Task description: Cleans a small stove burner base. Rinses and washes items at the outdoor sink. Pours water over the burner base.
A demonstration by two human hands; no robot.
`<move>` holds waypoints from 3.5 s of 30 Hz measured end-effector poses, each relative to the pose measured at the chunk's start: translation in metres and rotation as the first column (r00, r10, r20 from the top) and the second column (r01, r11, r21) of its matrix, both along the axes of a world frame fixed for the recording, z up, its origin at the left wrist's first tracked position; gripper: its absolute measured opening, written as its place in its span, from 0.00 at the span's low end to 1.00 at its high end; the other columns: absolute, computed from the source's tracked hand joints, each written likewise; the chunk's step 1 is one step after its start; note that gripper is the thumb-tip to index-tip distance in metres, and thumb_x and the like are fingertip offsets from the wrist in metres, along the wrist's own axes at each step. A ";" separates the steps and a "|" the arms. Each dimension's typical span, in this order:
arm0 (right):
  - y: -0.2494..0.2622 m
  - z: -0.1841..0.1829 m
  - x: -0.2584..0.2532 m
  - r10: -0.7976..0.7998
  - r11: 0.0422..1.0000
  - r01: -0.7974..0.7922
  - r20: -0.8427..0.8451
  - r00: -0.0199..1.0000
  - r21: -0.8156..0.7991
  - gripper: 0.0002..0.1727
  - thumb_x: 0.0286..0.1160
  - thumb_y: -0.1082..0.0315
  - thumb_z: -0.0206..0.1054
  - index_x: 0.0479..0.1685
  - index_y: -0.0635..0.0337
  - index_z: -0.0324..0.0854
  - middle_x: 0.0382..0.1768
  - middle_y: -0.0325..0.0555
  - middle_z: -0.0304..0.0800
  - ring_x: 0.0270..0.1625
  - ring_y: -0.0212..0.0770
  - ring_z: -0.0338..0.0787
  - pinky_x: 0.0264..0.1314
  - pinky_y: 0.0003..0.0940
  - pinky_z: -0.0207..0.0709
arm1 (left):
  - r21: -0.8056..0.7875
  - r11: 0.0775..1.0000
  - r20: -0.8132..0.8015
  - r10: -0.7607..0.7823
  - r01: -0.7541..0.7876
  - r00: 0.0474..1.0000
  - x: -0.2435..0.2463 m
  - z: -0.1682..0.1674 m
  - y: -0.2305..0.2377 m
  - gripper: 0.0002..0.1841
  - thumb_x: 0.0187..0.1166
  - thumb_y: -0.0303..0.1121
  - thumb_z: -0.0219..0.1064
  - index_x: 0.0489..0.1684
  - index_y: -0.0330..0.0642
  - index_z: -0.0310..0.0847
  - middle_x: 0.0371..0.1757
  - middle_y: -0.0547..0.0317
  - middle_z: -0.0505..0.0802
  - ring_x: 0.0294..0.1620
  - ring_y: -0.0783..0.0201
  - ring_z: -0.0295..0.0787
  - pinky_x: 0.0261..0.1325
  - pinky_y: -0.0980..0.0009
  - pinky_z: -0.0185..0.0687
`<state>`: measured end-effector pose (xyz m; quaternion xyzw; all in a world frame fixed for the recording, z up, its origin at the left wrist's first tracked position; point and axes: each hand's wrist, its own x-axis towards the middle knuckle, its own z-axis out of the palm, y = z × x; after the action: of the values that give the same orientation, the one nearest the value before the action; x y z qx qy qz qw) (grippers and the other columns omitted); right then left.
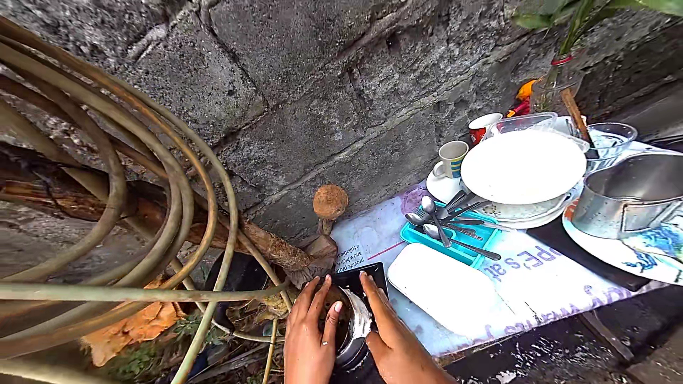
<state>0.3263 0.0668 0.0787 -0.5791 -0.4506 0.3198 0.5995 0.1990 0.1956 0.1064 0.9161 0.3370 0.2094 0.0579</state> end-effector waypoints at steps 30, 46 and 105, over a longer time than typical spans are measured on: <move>-0.007 0.019 -0.092 -0.154 0.963 0.141 -0.038 0.987 -0.228 0.53 0.71 0.77 0.53 0.94 0.64 0.17 0.95 0.62 0.18 0.98 0.52 0.26 0.99 0.47 0.26 | -0.164 0.985 -0.136 0.034 -0.057 0.990 0.006 0.019 -0.009 0.30 0.89 0.59 0.51 0.87 0.62 0.70 0.89 0.53 0.71 0.92 0.51 0.59 0.92 0.45 0.45; -0.010 0.011 -0.125 -0.255 0.963 0.246 -0.077 0.964 -0.113 0.53 0.68 0.77 0.53 0.94 0.67 0.21 0.95 0.64 0.22 0.98 0.54 0.31 0.99 0.47 0.28 | -0.152 0.987 -0.144 0.022 -0.045 0.989 0.006 0.017 -0.006 0.30 0.89 0.59 0.50 0.87 0.60 0.69 0.89 0.54 0.70 0.92 0.52 0.58 0.92 0.45 0.45; 0.018 -0.031 -0.006 -0.396 0.903 0.350 -0.165 0.904 -0.248 0.24 0.94 0.69 0.48 0.85 0.66 0.65 0.71 0.60 0.84 0.72 0.45 0.85 0.77 0.41 0.75 | -0.809 0.587 0.219 0.334 -0.021 0.917 -0.074 -0.023 0.039 0.23 0.93 0.30 0.52 0.85 0.38 0.64 0.72 0.39 0.84 0.68 0.55 0.85 0.71 0.57 0.78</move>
<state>0.3207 0.0851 0.0475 -0.6784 -0.2277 0.3045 0.6286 0.1252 0.2344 0.0837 0.7028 0.4698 0.2015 0.4947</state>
